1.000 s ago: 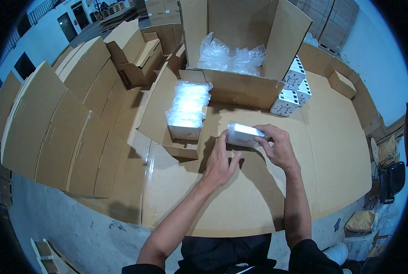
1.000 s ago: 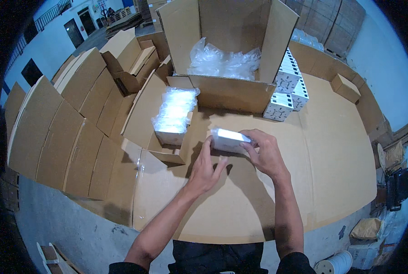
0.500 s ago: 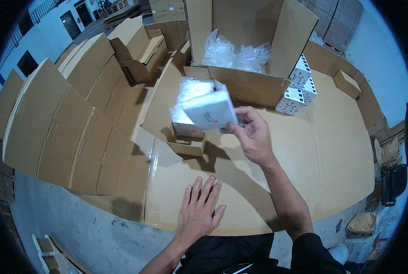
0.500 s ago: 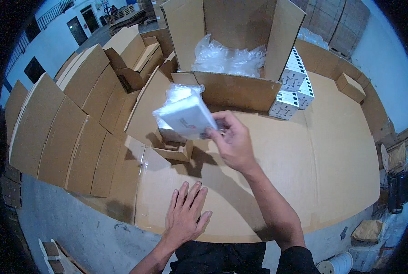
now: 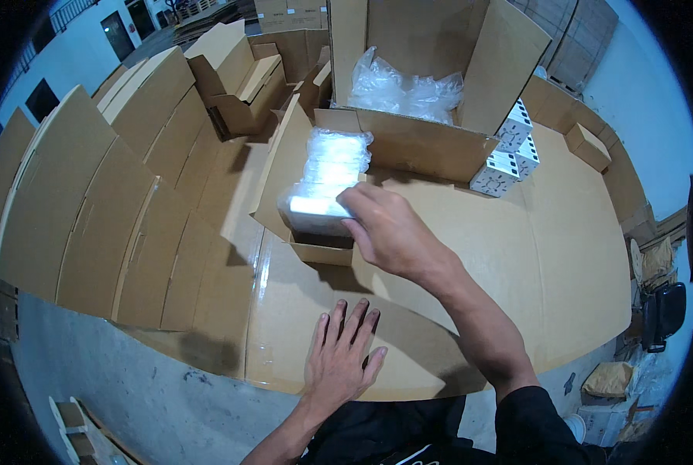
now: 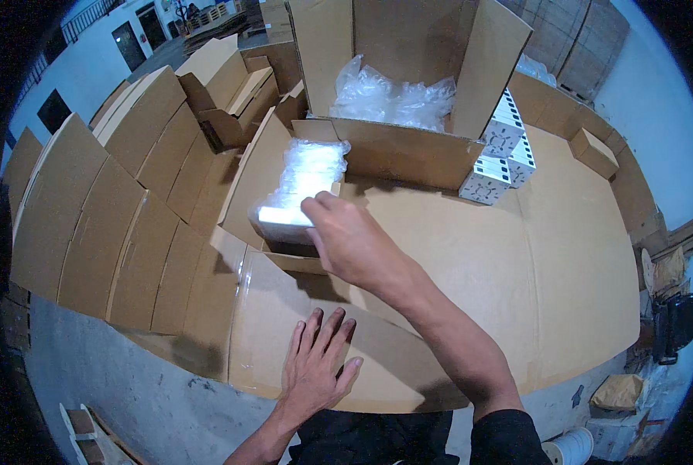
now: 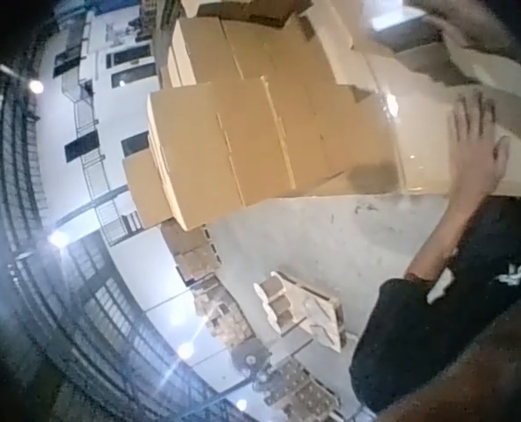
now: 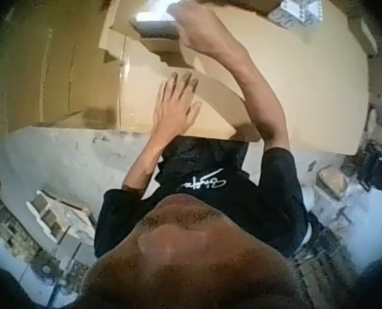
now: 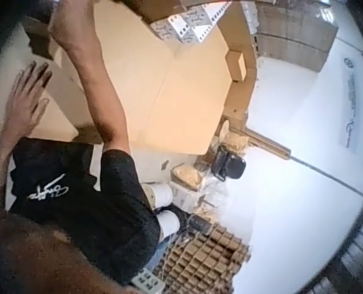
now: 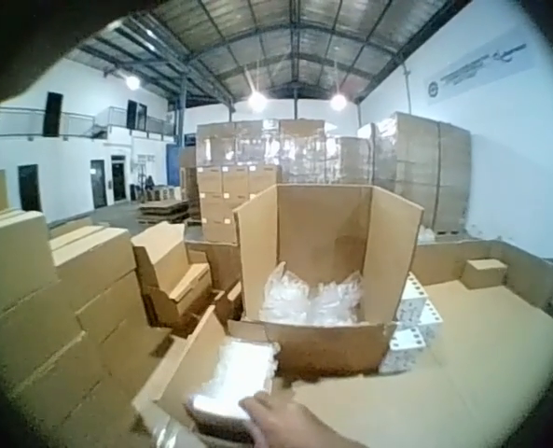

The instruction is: The person is putting items into small white boxes, placing them in plastic bags, and then packing those into larger cardboard boxes.

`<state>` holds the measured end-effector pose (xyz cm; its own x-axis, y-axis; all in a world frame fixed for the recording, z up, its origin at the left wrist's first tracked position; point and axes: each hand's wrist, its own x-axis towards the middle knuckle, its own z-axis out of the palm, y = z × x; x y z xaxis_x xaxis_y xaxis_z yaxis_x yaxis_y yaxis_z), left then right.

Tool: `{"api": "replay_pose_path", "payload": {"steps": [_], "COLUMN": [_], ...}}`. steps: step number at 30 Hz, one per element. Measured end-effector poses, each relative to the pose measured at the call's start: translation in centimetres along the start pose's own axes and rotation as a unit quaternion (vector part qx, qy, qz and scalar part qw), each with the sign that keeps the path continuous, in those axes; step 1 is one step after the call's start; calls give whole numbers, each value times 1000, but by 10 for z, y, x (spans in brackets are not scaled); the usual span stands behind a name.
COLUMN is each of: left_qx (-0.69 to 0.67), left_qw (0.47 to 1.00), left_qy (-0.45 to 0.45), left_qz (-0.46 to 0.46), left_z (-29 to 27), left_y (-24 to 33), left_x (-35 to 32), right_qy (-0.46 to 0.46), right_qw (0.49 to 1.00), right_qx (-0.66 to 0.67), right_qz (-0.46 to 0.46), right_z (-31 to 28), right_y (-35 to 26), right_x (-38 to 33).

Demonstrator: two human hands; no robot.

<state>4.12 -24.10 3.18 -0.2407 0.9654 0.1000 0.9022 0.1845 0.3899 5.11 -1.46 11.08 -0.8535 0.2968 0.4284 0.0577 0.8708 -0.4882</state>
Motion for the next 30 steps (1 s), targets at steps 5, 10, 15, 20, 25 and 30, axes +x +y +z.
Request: {"api": "replay_pose_path", "payload": {"steps": [5,10,15,20,25,30], "left_qx": [-5,-34,-34,-19,-2,-1], "left_qw": [1000,999,999,1000,1000,998], "left_qy": [8,-1,3,8,11,28], "left_qz": [4,-1,-4,0,20,63], "left_z": [1,2,4,1,6,27], "left_y": [-1,-3,-2,1,5,8], "left_x": [0,0,0,2,13,44], "right_qy": [-4,0,49,-18,-27,44], "right_qw": [1000,997,996,994,997,995], "right_qx": [-30,-72,-70,-107,-57,17], "right_qz": [5,1,-17,23,51,84], "right_z": [18,28,36,19,13,-5], "right_y": [4,12,21,10,16,48], "right_x": [1,-3,-10,-18,-42,-88]}}
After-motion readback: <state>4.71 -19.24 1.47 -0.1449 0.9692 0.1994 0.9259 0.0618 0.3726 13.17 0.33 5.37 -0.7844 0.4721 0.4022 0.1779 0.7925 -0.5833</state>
